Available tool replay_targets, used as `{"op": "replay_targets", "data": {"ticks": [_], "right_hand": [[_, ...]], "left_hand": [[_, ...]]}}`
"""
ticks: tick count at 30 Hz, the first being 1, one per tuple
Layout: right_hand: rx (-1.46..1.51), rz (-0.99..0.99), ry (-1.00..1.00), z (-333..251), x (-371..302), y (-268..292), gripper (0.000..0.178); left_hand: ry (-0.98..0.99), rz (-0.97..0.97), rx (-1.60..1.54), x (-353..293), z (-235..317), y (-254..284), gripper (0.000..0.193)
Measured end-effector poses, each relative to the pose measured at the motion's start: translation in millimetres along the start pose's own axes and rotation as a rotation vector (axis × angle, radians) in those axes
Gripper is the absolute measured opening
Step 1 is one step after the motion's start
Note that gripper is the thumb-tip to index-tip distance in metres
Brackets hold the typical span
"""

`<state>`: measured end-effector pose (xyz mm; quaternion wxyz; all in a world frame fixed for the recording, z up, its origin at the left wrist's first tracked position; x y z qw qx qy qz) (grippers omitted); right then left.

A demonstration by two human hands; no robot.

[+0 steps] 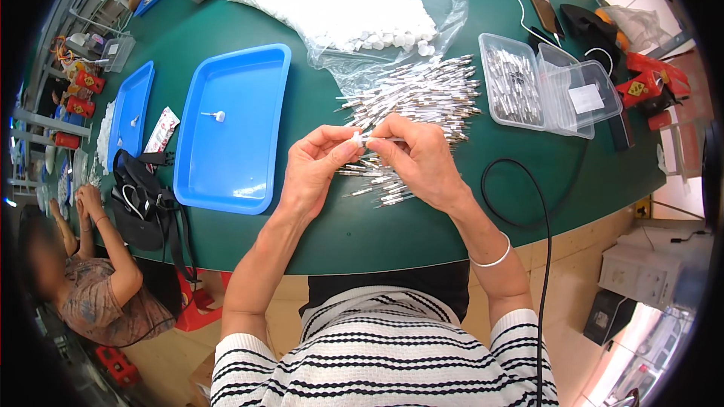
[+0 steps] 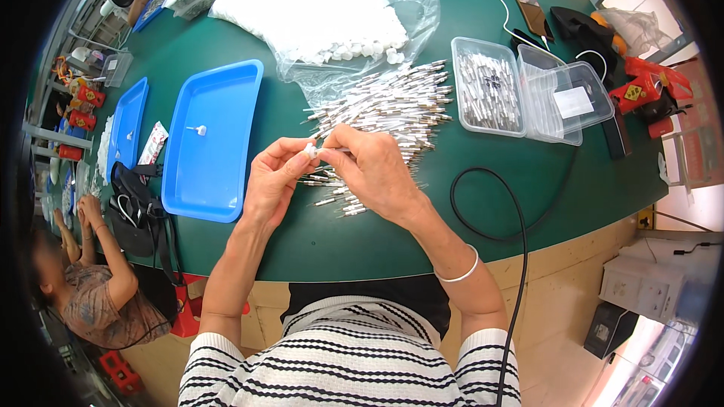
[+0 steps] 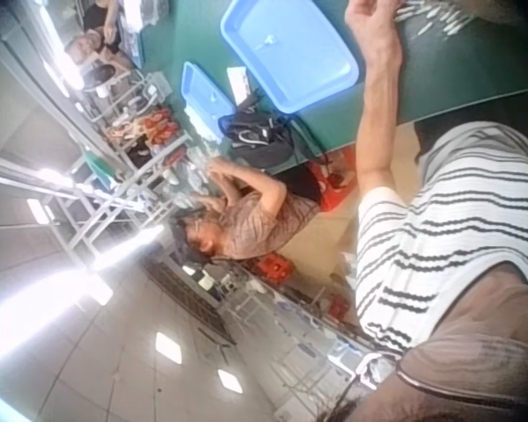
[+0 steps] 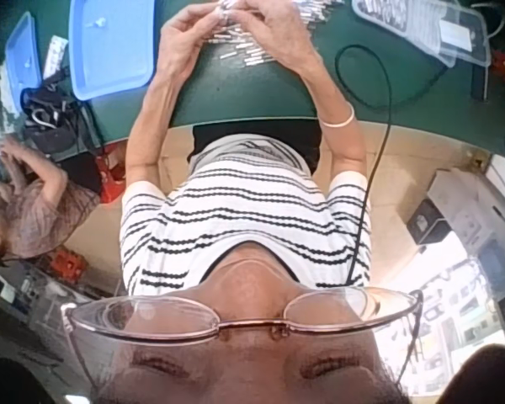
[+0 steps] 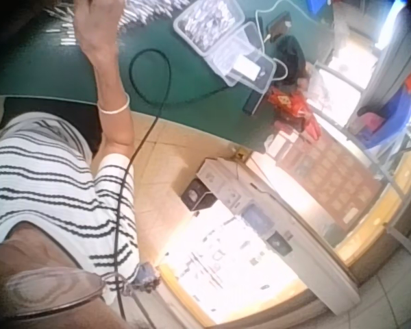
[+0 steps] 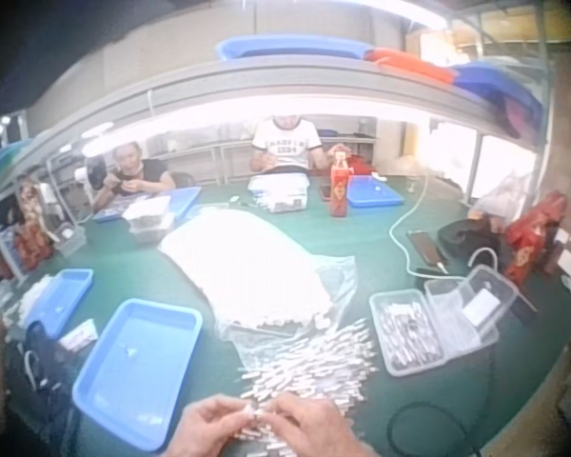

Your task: The person repeatedly picks up small white plastic caps and metal rods from a green table and inserts the rods into the caps. The assembled units are then placed into a blue plastic tray. The process is repetitive and involves handling small parts by hand.

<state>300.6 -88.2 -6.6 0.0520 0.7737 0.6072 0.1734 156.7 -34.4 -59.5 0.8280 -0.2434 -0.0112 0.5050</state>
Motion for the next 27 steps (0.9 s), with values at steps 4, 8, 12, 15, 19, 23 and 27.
{"op": "replay_targets", "data": {"ticks": [4,8,12,15,19,23,27], "right_hand": [[0.229,-0.011,-0.08,11.7,-1.0,-5.2,0.014],[0.263,-0.011,-0.092,12.5,-1.4,-7.4,0.014],[0.102,0.013,-0.03,4.6,-3.1,-5.8,0.014],[0.009,0.05,0.048,-1.6,-3.5,-6.0,0.013],[0.051,0.083,0.042,3.7,-5.4,-10.1,0.011],[0.196,-0.034,0.042,1.3,2.1,-5.0,0.011],[0.178,-0.177,-0.07,0.5,1.0,-9.6,0.009]], "left_hand": [[-0.023,0.0,0.005,-1.3,1.4,-2.7,0.021],[-0.017,-0.023,-0.01,-3.8,4.4,-6.9,0.018],[-0.039,-0.028,-0.041,-5.4,4.3,-6.9,0.018],[-0.07,-0.023,-0.021,-6.0,5.6,-6.2,0.018],[-0.153,0.007,0.04,-9.4,13.3,-8.5,0.02],[-0.289,-0.024,0.094,-13.5,24.8,-14.2,0.023],[-0.314,-0.056,0.054,-16.4,30.6,-17.3,0.024]]}}
Point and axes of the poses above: each hand's wrist, its own x-axis towards the middle knuckle, its own y-axis out of the back of the hand, z = x × y, the point moved 7 cm from there along x, towards the middle knuckle, and after that the axes turned 6 degrees about z, right-handed, at the moved point
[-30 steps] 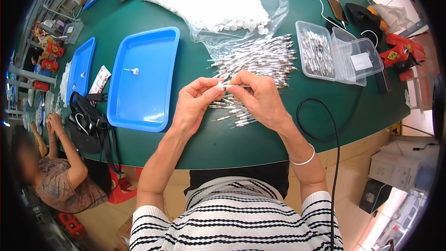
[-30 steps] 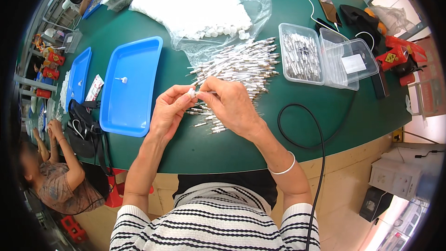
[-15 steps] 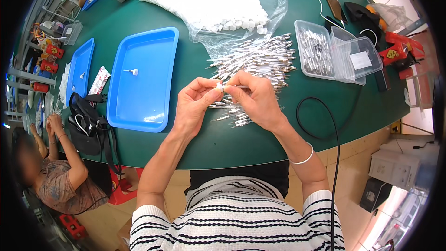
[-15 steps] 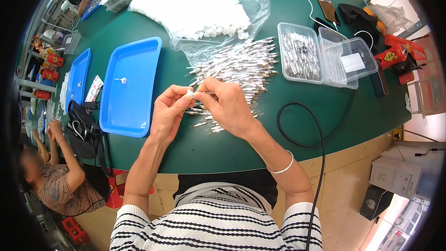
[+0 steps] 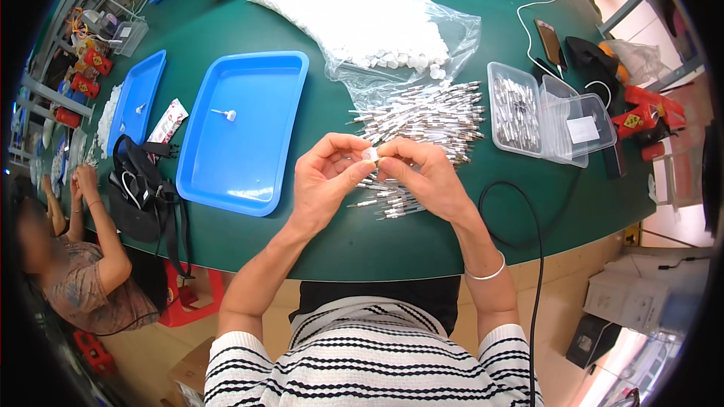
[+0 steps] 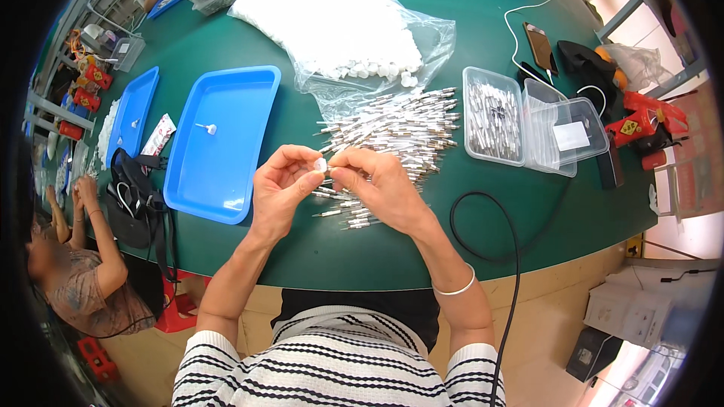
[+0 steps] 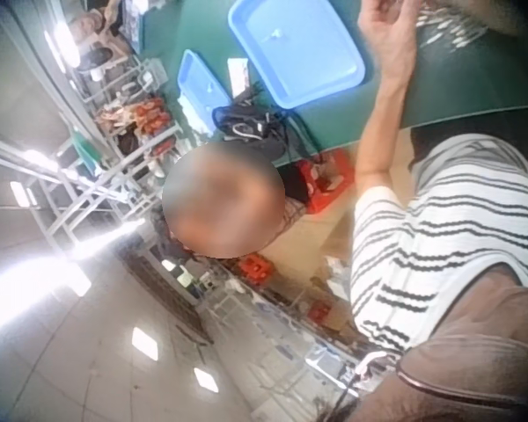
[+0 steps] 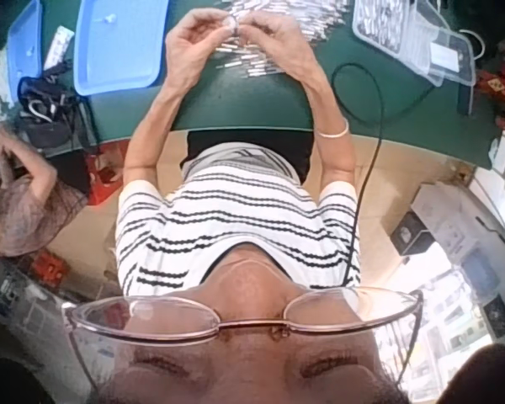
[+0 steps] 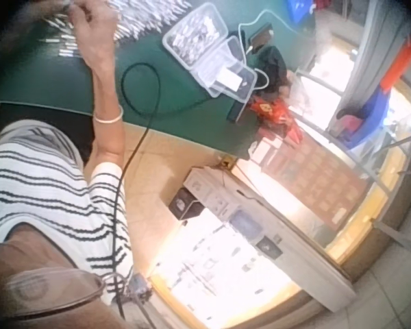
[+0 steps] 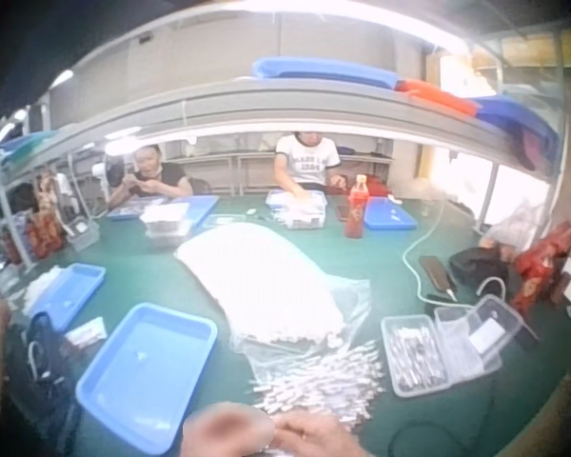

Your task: The person repeatedly picks up small white plastic caps and metal rods from a green table and inserts the rods into the caps. The assembled units are then placed into a blue plastic tray. The process is repetitive and involves handling small parts by hand.

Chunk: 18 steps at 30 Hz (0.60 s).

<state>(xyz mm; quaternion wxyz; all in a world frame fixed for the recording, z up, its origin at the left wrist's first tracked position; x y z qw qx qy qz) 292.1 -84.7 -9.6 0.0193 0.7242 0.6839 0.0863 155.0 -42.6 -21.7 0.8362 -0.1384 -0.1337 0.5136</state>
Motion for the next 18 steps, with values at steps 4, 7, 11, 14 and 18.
{"op": "replay_targets", "data": {"ticks": [4,7,11,14,18], "right_hand": [[0.171,-0.02,-0.039,2.0,-1.4,-8.2,0.01],[0.259,-0.044,-0.044,3.9,-3.8,-10.7,0.012],[0.349,-0.097,0.001,5.2,-5.8,-13.4,0.015],[0.405,-0.124,-0.005,8.3,-6.3,-16.3,0.016],[0.421,-0.109,-0.008,12.2,-5.8,-16.9,0.016]], "left_hand": [[-0.02,-0.049,-0.036,-0.9,5.8,-2.5,0.024],[-0.142,-0.09,0.046,-1.4,12.2,-3.3,0.021],[-0.213,-0.103,0.112,-5.3,19.3,-5.8,0.019],[-0.231,-0.102,0.09,-6.7,19.4,-5.9,0.019],[-0.256,-0.08,0.094,-6.8,19.4,-6.1,0.019]]}}
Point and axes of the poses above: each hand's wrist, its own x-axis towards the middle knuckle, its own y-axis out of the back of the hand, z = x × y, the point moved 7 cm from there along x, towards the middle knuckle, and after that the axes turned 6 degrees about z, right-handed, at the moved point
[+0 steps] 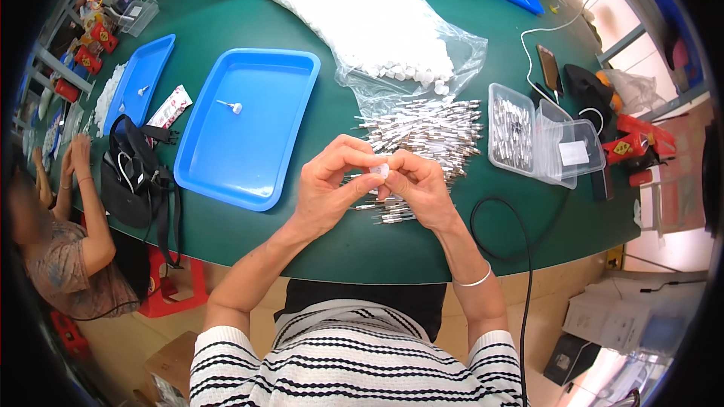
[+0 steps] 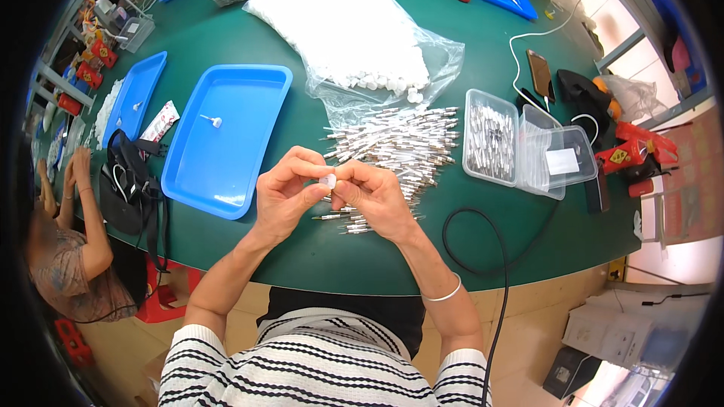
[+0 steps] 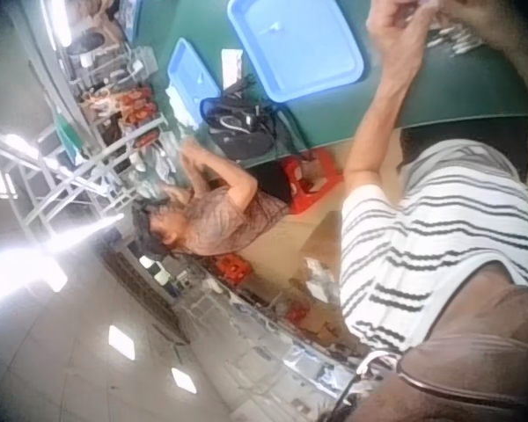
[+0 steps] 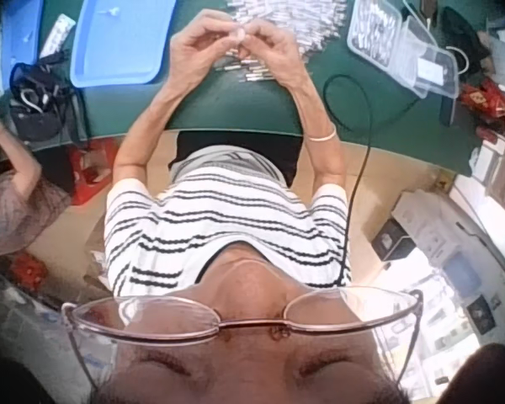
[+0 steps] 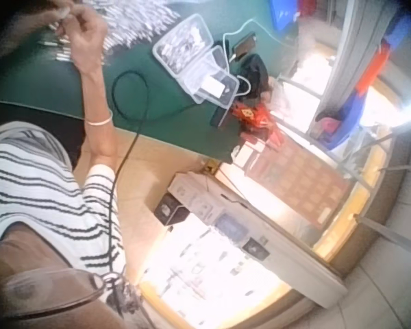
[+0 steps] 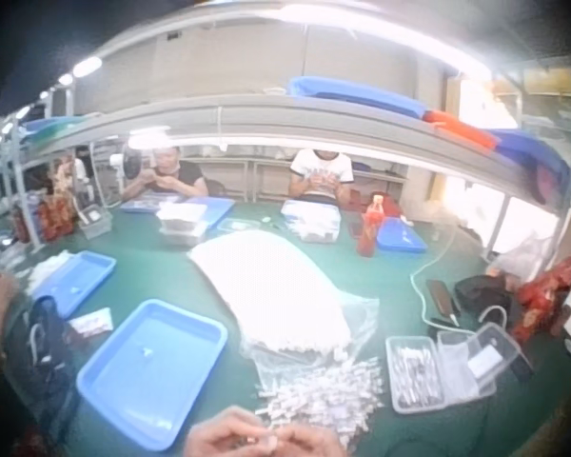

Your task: The person repeatedly picks up small white plastic caps and metal rods from a green table and inserts the rods into the caps. The assembled units are then placed into a blue plastic tray. The process is repetitive and involves handling small parts by hand.

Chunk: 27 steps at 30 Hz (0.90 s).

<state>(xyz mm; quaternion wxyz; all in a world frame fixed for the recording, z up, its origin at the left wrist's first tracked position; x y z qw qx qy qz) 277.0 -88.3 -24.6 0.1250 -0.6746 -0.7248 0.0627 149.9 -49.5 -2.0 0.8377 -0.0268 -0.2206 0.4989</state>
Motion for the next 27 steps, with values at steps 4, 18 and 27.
{"op": "replay_targets", "data": {"ticks": [4,18,27], "right_hand": [[0.059,0.092,0.059,0.7,3.4,3.1,0.014],[-0.07,0.249,0.173,0.0,3.3,15.6,0.014],[-0.11,0.263,0.178,-5.9,2.7,11.2,0.014]], "left_hand": [[0.049,0.026,0.028,1.8,1.6,-0.4,0.02],[0.005,0.056,0.194,0.6,-0.7,6.5,0.014],[-0.038,0.018,0.217,1.6,5.5,2.7,0.013]]}}
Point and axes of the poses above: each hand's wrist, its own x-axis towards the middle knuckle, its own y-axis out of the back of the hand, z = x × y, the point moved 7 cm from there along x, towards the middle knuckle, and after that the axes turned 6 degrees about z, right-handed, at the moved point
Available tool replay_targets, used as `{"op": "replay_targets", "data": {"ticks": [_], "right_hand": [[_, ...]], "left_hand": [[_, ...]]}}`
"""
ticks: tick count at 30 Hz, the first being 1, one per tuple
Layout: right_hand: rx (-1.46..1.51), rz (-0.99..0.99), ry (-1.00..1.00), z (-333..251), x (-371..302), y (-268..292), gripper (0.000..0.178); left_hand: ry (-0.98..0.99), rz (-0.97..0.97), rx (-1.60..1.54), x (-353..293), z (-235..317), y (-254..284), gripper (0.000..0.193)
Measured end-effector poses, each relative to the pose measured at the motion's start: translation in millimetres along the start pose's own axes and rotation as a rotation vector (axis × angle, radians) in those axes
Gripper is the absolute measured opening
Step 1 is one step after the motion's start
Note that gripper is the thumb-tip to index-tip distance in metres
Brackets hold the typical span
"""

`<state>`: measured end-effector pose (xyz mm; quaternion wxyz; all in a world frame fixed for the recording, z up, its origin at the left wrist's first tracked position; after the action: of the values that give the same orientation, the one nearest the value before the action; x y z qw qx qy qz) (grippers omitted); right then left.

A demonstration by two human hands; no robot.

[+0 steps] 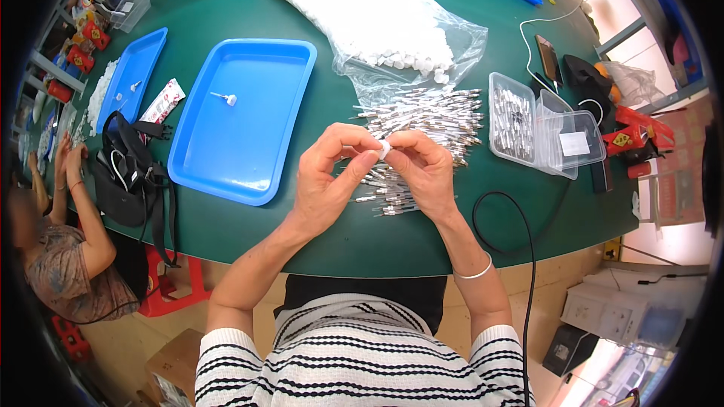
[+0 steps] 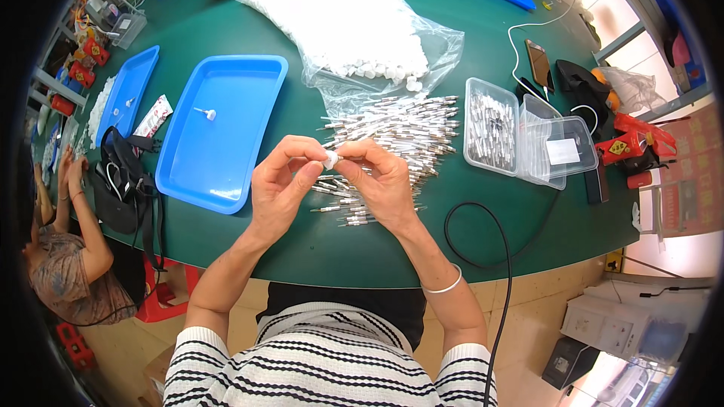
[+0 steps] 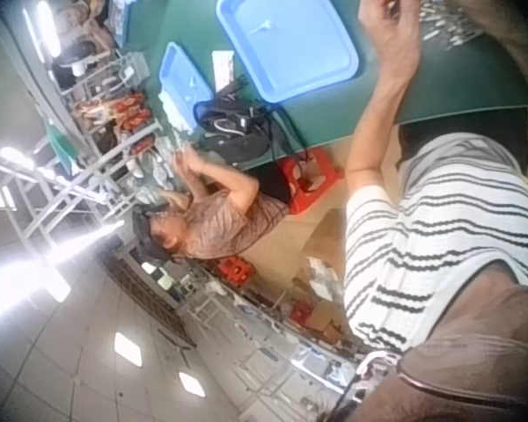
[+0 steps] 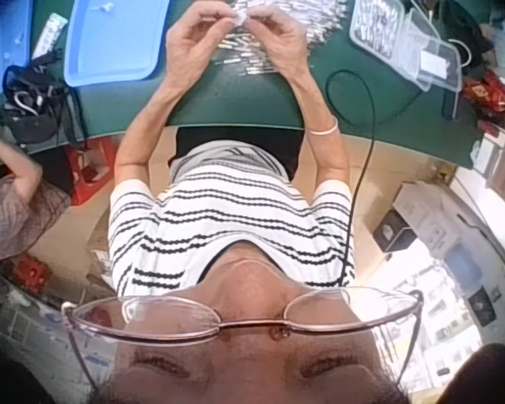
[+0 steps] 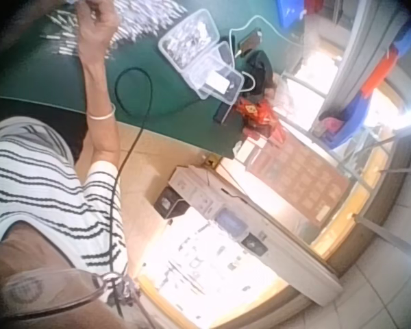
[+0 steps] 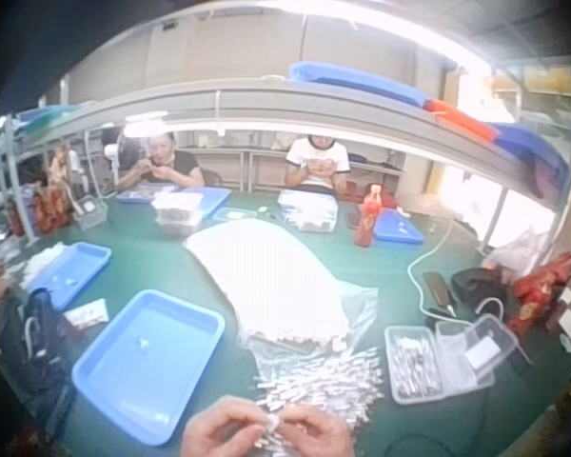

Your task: The person repeatedly picks up small white plastic caps and metal rods from a green table and inserts the rods into the caps. The assembled units are then placed into a blue plastic tray. The process is repetitive and involves handling small parts by hand.

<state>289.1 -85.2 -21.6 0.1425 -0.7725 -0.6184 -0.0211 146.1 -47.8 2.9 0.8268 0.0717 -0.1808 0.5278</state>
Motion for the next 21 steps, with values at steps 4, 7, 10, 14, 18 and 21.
{"op": "replay_targets", "data": {"ticks": [4,7,10,14,18,21], "right_hand": [[-0.14,0.017,0.081,-6.8,0.6,0.2,0.013],[-0.243,0.027,0.195,-13.5,1.2,0.2,0.014],[-0.298,0.006,0.256,-17.3,1.3,-1.7,0.014],[-0.398,0.004,0.359,-23.1,0.7,-3.8,0.016],[-0.484,0.046,0.486,-30.2,-1.7,-6.6,0.02],[-0.542,0.069,0.563,-31.6,-2.7,-6.0,0.023]], "left_hand": [[0.072,0.064,-0.049,1.6,-0.4,3.7,0.013],[0.138,0.057,-0.065,1.8,-5.2,5.4,0.013],[0.164,0.041,-0.004,2.0,-6.1,4.3,0.014],[0.158,0.054,0.123,4.1,-2.9,6.2,0.014],[0.206,0.046,0.161,4.3,-5.5,9.8,0.011],[0.238,0.035,0.191,5.4,-5.5,11.4,0.01]]}}
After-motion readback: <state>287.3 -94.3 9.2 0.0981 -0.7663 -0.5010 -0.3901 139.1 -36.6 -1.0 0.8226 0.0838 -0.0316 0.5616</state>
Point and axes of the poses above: each hand's wrist, its own x-axis towards the middle knuckle, its own y-axis out of the back of the hand, z = x × y, the point moved 7 cm from there along x, towards the middle knuckle, and after that the axes turned 6 degrees about z, right-handed, at the moved point
